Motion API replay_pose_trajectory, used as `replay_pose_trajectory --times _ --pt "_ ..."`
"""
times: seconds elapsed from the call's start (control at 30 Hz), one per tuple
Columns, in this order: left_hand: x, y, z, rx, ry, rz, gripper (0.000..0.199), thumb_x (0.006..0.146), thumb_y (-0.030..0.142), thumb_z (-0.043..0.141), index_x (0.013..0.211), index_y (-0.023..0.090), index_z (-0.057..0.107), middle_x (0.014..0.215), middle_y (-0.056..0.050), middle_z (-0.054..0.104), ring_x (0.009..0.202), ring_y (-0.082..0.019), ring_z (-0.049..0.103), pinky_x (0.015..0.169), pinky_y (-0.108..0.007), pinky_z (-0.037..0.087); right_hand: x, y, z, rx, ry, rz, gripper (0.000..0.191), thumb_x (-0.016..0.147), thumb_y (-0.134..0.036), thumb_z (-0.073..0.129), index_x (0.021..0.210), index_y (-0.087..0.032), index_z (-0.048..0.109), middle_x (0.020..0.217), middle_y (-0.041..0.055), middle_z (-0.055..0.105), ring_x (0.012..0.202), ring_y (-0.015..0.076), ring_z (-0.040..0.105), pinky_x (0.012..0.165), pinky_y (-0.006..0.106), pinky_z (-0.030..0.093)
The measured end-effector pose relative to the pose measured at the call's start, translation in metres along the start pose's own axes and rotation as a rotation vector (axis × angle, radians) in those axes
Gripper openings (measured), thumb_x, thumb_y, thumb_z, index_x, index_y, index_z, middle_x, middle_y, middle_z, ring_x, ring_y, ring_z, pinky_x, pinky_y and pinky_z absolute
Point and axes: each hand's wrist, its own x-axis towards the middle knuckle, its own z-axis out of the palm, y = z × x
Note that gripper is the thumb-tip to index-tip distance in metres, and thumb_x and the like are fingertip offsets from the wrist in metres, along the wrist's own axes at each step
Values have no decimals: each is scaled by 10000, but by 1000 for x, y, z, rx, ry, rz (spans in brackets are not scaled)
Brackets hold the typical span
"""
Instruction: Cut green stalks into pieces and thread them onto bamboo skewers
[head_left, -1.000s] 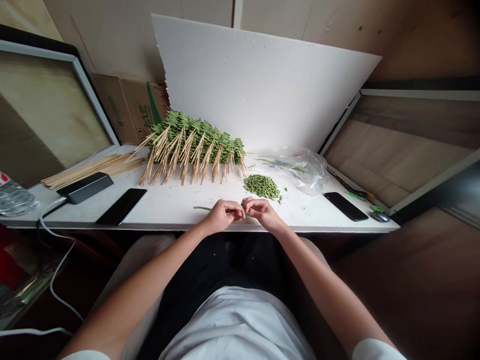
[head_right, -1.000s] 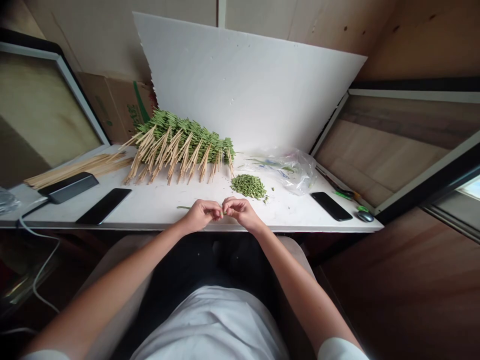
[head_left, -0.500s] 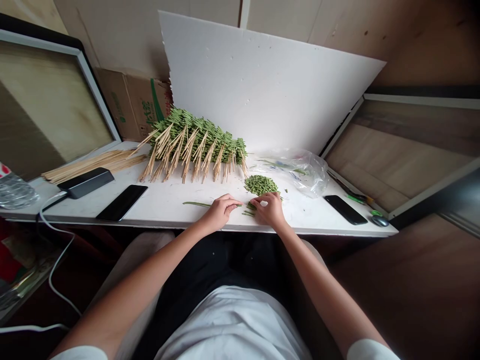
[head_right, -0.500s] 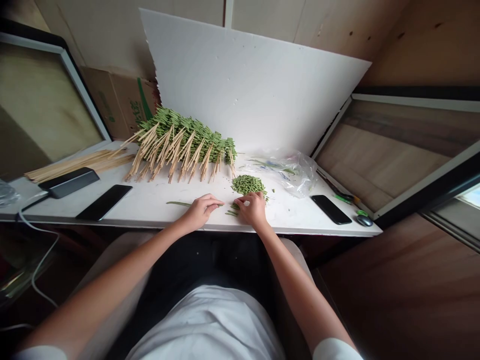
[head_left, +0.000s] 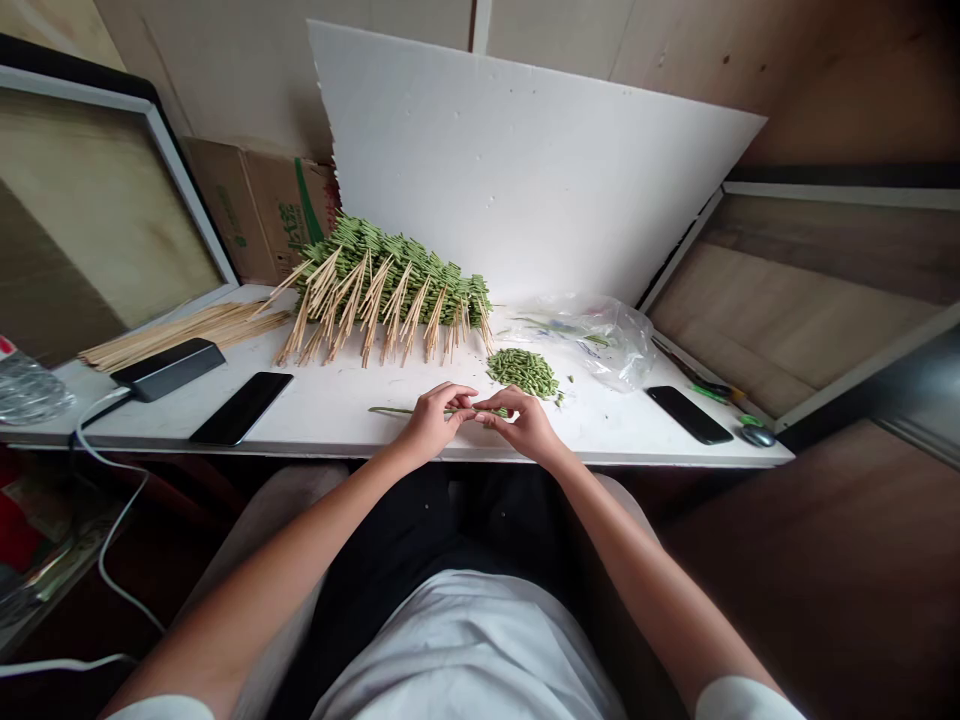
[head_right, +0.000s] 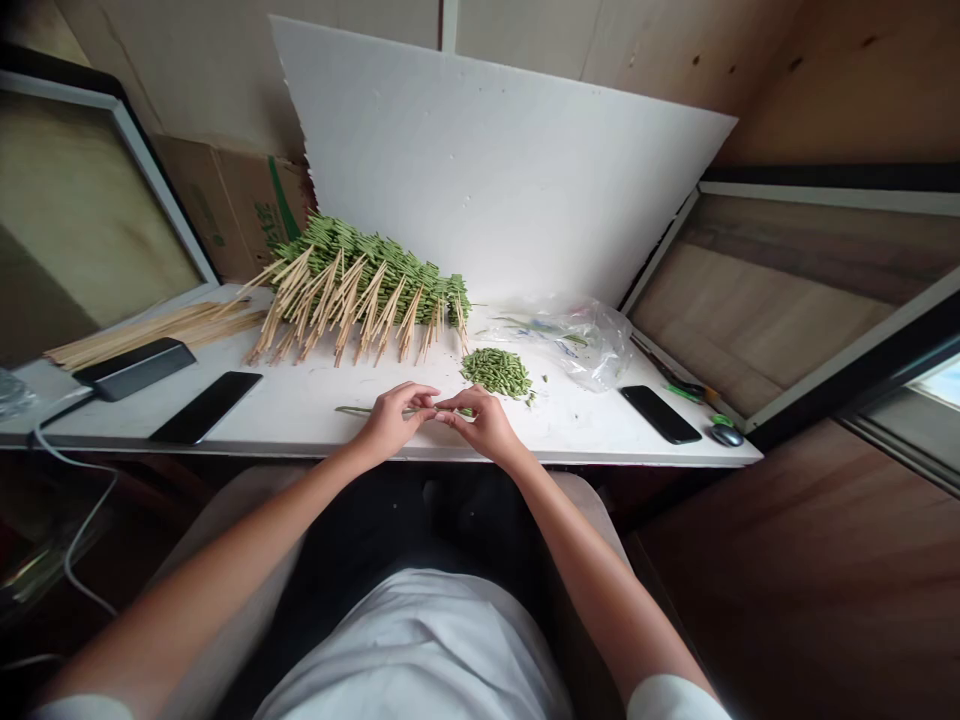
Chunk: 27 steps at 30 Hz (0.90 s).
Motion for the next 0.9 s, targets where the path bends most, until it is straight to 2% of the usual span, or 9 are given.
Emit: replay_pose_trajectory --times 0.17,0.33,0.43,0.53,0.6,0.67,0.77,0.9 --pt "1 -1 -5 92 -46 0 51 968 199 754 968 178 800 956 -80 766 878 -215 738 786 -311 573 -1 -4 4 -37 95 -70 290 980 -536 723 1034 -281 850 920 78 790 931 266 615 774 388 497" --pt "1 5 -3 9 -73 -5 118 944 107 719 891 173 801 890 -69 771 836 -202 730 777 -301 561 -2 -7 8 -56 133 -145 215 963 -481 763 927 -280 829 862 70 760 927 270 597 872 429 499" --pt "-1 12 2 -110 -56 -28 168 914 56 676 824 157 775 840 -64 763 791 -181 719 757 -285 565 -3 -8 15 102 174 -67 290 944 -524 770 829 -258 798 795 65 729 895 259 593 840 414 495" --pt "-1 15 4 -223 -44 -32 187 904 54 631 802 148 757 806 -61 746 750 -163 704 725 -268 570 -4 -5 19 357 137 20 343 899 -570 798 794 -244 773 786 53 702 816 229 605 766 383 505" --pt "0 13 3 -263 -54 -59 160 918 91 642 823 143 760 789 -57 737 718 -156 701 701 -261 573 -3 -3 16 440 113 50 330 881 -565 817 816 -243 786 814 54 710 794 221 619 729 369 506" --pt "2 9 -1 -259 -52 -99 131 946 161 675 864 138 775 780 -54 728 672 -148 694 676 -259 573 0 2 8 351 157 54 297 875 -546 829 864 -249 824 852 71 740 849 242 642 739 373 507" --pt "5 1 -7 -180 -23 -121 156 982 238 689 946 137 802 830 -63 720 630 -137 677 647 -263 569 3 13 -9 15 247 53 243 950 -484 761 976 -267 866 883 88 772 944 281 638 839 417 505" --pt "4 -3 -10 -52 -37 -90 213 1016 176 605 1048 146 813 913 -80 719 704 -152 698 702 -279 588 1 32 -23 -261 232 94 183 989 -321 697 1001 -257 868 882 82 793 928 292 638 880 438 505"
